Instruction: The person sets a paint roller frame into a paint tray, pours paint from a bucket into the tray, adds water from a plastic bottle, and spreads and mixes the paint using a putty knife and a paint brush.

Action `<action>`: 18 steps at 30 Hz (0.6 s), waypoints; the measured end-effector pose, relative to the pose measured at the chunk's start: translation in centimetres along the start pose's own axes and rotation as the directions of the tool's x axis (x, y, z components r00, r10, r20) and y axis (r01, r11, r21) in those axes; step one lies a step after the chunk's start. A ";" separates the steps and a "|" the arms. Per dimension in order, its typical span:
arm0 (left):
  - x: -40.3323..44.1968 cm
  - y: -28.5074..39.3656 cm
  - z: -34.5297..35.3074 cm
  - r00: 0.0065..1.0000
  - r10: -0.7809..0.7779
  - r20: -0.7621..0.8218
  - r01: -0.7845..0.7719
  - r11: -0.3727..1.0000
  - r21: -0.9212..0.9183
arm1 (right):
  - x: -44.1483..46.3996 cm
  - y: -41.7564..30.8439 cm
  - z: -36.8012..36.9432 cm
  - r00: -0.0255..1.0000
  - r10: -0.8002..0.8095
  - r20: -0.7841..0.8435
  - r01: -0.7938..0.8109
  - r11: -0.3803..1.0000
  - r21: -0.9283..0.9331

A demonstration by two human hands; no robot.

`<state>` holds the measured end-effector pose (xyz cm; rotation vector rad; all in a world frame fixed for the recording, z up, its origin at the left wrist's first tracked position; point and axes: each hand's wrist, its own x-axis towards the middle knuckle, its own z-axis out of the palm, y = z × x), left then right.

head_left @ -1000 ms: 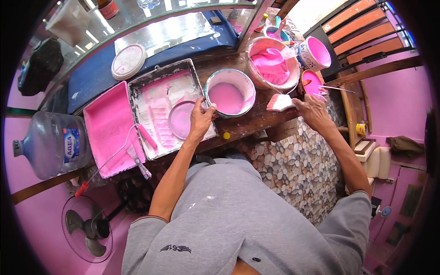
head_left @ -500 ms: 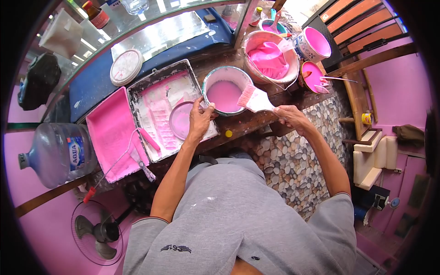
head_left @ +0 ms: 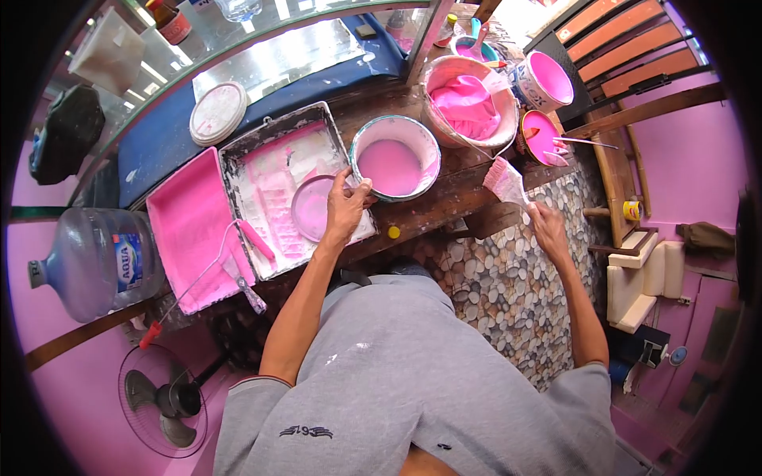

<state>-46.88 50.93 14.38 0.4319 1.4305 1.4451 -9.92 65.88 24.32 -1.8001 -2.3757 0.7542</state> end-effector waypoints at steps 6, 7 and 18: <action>-0.2 0.3 0.4 0.999 0.019 -0.027 -0.019 1.000 0.013 | -2.1 -7.9 1.5 0.829 -0.450 -0.332 0.454 0.888 -0.068; -0.3 0.5 0.5 0.999 0.018 -0.027 -0.018 1.000 0.000 | -1.8 -9.1 1.8 0.813 -0.511 -0.278 0.487 0.859 -0.156; 0.1 -0.3 0.2 1.000 0.013 -0.013 -0.013 1.000 0.005 | 1.4 -9.8 1.3 0.731 -0.681 0.050 0.657 0.682 -0.320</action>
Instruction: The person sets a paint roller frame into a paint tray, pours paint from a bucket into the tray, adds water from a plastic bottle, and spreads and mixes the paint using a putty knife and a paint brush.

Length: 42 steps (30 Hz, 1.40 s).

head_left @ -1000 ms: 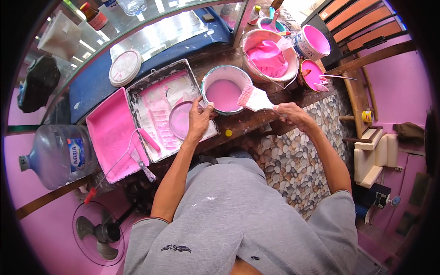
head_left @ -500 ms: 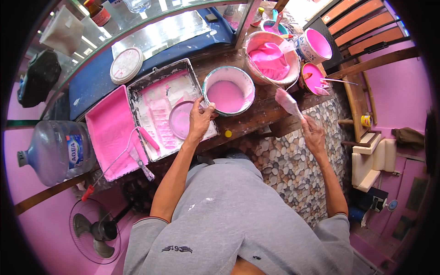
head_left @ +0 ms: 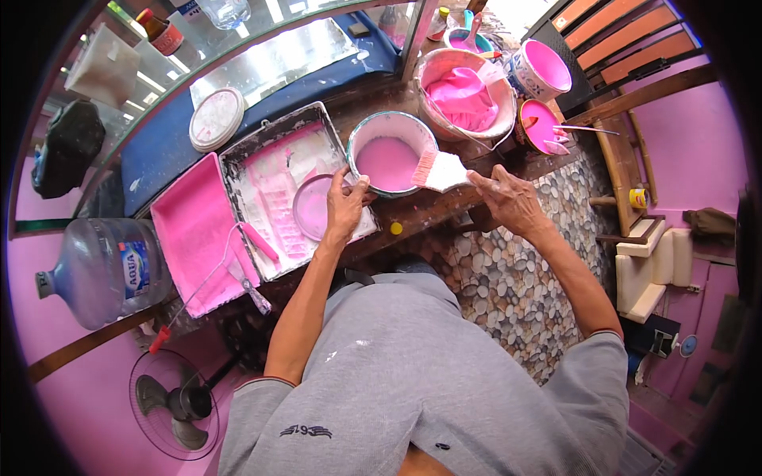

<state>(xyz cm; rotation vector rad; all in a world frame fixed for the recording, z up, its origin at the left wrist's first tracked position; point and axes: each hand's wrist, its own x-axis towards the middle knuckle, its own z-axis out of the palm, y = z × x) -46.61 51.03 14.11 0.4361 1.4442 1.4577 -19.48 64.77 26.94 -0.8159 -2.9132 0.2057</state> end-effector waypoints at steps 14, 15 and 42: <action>-0.1 0.5 0.0 1.000 0.001 0.009 0.000 0.996 -0.090 | -7.1 4.9 -2.4 0.944 0.322 0.068 -0.313 0.942 -0.121; -0.1 0.6 -0.1 1.000 -0.011 0.023 0.012 0.998 -0.060 | -7.4 4.8 -2.1 0.900 0.434 0.039 -0.435 0.900 0.028; -0.2 0.7 0.1 1.000 -0.009 0.011 0.010 0.999 -0.046 | -4.0 -0.4 2.3 0.817 0.438 -0.374 -0.334 0.889 0.312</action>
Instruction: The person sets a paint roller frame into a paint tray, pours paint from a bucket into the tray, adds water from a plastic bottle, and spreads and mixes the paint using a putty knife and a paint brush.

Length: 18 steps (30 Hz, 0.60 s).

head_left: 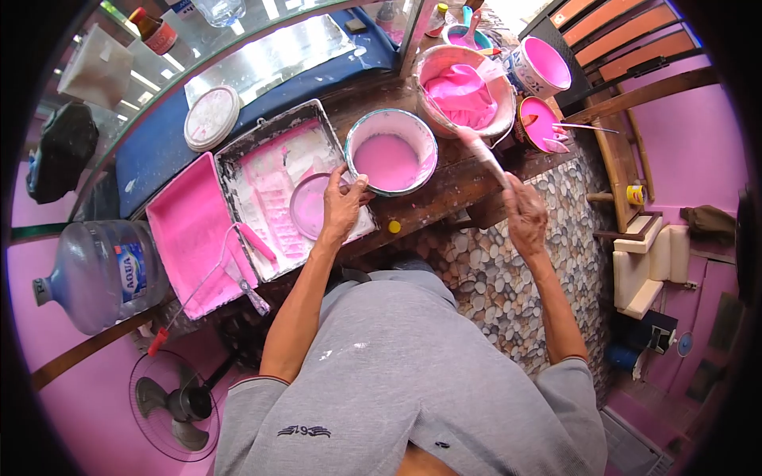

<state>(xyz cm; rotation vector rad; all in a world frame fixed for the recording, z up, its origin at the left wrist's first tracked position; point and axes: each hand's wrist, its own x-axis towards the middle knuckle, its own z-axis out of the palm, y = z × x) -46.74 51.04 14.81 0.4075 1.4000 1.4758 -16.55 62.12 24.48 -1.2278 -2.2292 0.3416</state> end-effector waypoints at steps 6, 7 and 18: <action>0.3 -0.4 -0.3 1.000 -0.004 0.006 0.004 1.000 -0.005 | 0.6 -2.6 3.1 0.954 -0.214 0.208 0.233 0.970 -0.069; 0.4 -0.5 -0.3 1.000 -0.007 0.017 0.008 1.000 -0.006 | 0.5 -2.3 3.3 0.947 -0.198 0.255 0.224 0.971 -0.079; 0.5 -0.5 -0.3 1.000 0.003 0.009 -0.003 1.000 -0.007 | -2.2 4.3 -3.6 0.899 -0.102 0.427 0.282 0.879 -0.384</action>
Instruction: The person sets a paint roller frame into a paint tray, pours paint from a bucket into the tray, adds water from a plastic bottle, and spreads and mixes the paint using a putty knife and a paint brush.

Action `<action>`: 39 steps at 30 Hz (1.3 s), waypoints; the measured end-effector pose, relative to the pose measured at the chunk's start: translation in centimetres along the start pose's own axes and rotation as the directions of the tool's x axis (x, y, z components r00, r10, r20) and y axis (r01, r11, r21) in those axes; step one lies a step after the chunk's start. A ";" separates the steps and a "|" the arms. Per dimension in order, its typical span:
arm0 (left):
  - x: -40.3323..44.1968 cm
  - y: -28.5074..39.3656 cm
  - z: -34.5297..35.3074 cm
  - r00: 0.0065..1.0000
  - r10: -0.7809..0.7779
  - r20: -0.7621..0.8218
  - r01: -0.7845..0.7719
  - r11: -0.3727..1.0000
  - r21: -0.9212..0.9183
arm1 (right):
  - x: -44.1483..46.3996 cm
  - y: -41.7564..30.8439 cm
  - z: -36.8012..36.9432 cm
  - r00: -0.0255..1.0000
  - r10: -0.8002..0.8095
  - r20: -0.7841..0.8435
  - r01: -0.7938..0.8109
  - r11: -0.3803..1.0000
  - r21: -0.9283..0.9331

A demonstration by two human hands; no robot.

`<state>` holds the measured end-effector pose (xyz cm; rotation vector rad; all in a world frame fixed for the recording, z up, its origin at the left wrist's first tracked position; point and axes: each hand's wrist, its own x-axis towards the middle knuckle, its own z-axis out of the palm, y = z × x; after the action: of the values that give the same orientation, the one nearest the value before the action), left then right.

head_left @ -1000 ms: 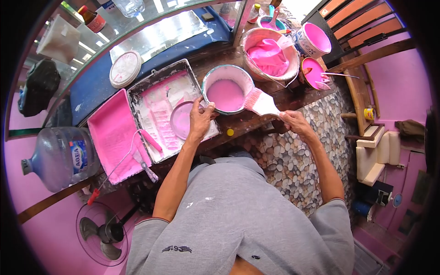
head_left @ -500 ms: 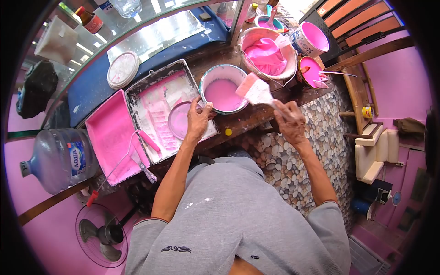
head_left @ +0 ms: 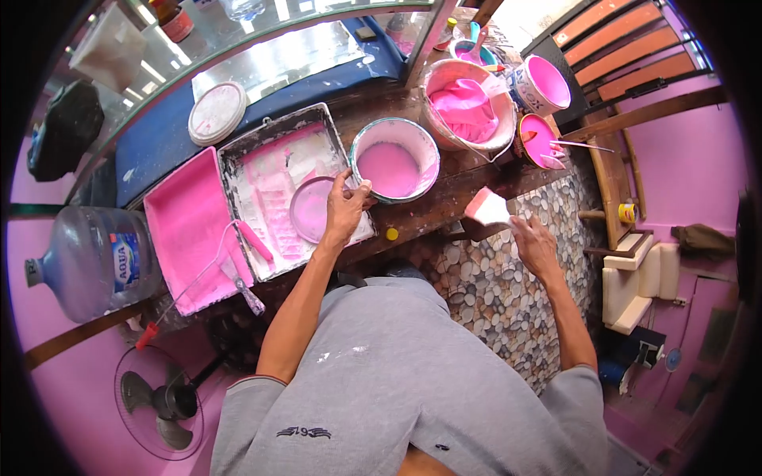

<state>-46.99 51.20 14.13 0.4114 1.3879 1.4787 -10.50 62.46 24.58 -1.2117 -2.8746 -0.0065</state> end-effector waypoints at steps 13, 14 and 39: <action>-0.5 0.6 0.2 1.000 0.020 -0.001 -0.020 1.000 0.008 | 6.2 -7.0 2.8 0.892 0.197 0.406 -0.444 0.221 0.868; -0.4 0.5 0.1 1.000 0.018 -0.002 -0.018 1.000 0.008 | 6.3 -6.8 3.1 0.873 0.183 0.453 -0.483 0.190 0.855; -0.1 -0.2 -0.2 0.999 0.032 0.019 -0.032 0.999 0.033 | 5.1 -7.0 0.7 0.958 -0.110 -0.265 0.163 0.969 0.185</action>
<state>-47.04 51.00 13.92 0.4693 1.3988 1.4756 -19.11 61.22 24.02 -0.9017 -2.6525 0.1210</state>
